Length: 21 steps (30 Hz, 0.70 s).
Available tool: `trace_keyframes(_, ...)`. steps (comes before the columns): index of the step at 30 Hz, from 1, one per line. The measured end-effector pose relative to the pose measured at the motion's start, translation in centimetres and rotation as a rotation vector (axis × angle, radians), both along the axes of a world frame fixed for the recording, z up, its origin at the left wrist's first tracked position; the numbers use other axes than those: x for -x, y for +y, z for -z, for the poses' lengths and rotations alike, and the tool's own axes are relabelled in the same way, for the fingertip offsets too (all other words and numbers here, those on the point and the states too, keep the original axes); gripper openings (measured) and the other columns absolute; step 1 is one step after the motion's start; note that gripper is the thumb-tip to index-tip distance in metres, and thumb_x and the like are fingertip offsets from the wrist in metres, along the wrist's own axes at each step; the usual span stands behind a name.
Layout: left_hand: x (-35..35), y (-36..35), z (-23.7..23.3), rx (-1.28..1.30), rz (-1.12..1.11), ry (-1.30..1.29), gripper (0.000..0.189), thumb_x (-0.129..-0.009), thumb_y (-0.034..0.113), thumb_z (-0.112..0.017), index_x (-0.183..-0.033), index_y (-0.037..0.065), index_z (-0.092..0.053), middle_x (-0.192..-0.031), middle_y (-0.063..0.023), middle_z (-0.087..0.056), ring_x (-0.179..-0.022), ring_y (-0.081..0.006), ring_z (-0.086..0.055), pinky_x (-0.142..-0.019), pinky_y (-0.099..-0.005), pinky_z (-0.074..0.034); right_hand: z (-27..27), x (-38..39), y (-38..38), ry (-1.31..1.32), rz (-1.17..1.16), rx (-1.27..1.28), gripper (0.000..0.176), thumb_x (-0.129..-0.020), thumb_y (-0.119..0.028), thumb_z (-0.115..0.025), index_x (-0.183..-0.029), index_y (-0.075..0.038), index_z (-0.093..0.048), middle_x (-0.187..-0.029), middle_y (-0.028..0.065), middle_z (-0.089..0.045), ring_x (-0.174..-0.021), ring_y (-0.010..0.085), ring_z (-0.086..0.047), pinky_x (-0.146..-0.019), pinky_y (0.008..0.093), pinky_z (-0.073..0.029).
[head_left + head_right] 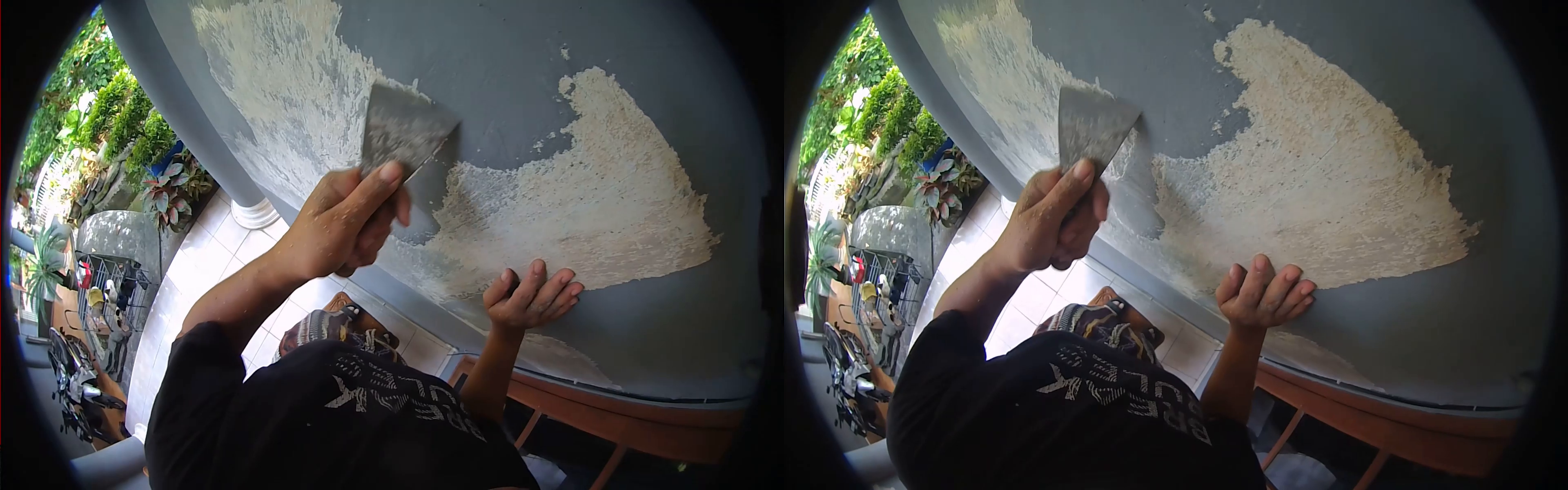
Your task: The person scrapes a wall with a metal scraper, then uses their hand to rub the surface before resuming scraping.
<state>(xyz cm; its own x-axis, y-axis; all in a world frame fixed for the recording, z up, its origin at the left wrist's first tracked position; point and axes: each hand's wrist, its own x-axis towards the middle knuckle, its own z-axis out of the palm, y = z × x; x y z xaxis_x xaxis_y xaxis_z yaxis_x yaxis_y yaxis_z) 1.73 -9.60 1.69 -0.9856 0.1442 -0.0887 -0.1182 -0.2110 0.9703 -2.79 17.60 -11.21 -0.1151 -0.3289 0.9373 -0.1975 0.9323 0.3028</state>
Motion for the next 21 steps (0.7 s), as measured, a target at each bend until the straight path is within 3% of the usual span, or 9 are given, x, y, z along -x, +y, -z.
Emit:
trace_keyframes(6, -0.7, -0.4, 0.1, -0.209, 0.062, -0.125, 0.052, -0.099, 0.047, -0.038, -0.076, 0.004, -0.056, -0.045, 0.0054, -0.032, -0.034, -0.0038, -0.03, -0.031, -0.0204, -0.024, 0.3, -0.1, 0.0, -0.002, -0.001, 0.005, 0.041, -0.096, -0.033, -0.042, -0.126, -0.007, -0.051, -0.145, 0.0231, -0.033, -0.138, 0.0412, -0.022, -0.113, 0.0503, -0.013)
trace_keyframes(13, -0.5, -0.9, 1.3, 0.002, 0.034, -0.104, 0.052, -0.098, 0.049, -0.039, -0.077, 0.004, -0.056, -0.045, 0.0047, -0.034, -0.033, -0.0044, -0.031, -0.03, -0.0209, -0.023, 0.0, 0.3, -0.3, 0.008, 0.0, 0.016, 0.04, -0.095, -0.032, -0.043, -0.126, -0.007, -0.051, -0.144, 0.023, -0.033, -0.138, 0.041, -0.021, -0.113, 0.0506, -0.013)
trace_keyframes(17, 0.7, 0.4, -1.2, -0.037, 0.056, 0.027, 0.051, -0.098, 0.047, -0.037, -0.078, 0.005, -0.057, -0.043, 0.0041, -0.036, -0.032, -0.0047, -0.033, -0.03, -0.0206, -0.025, 0.0, -0.1, -0.4, -0.015, -0.004, 0.016, 0.039, -0.095, -0.031, -0.043, -0.125, -0.006, -0.052, -0.143, 0.0232, -0.035, -0.138, 0.0408, -0.022, -0.113, 0.0501, -0.014)
trace_keyframes(20, 0.6, 0.7, 1.0, -0.037, 0.072, -0.002, 0.051, -0.098, 0.047, -0.037, -0.077, 0.006, -0.057, -0.042, 0.0038, -0.035, -0.031, -0.0052, -0.034, -0.03, -0.0209, -0.025, 0.0, -0.4, -0.2, -0.034, -0.007, 0.016, 0.038, -0.095, -0.031, -0.043, -0.122, -0.006, -0.055, -0.144, 0.0237, -0.034, -0.137, 0.041, -0.023, -0.113, 0.0501, -0.014)
trace_keyframes(21, 0.1, 0.8, 2.4, -0.054, 0.093, -0.055, 0.051, -0.098, 0.048, -0.037, -0.078, 0.005, -0.056, -0.04, 0.0029, -0.036, -0.031, -0.0058, -0.033, -0.03, -0.0213, -0.025, -0.7, -1.1, -0.5, -0.065, -0.003, 0.029, 0.035, -0.092, -0.025, -0.049, -0.12, -0.005, -0.056, -0.139, 0.0228, -0.039, -0.135, 0.0404, -0.028, -0.111, 0.05, -0.021)
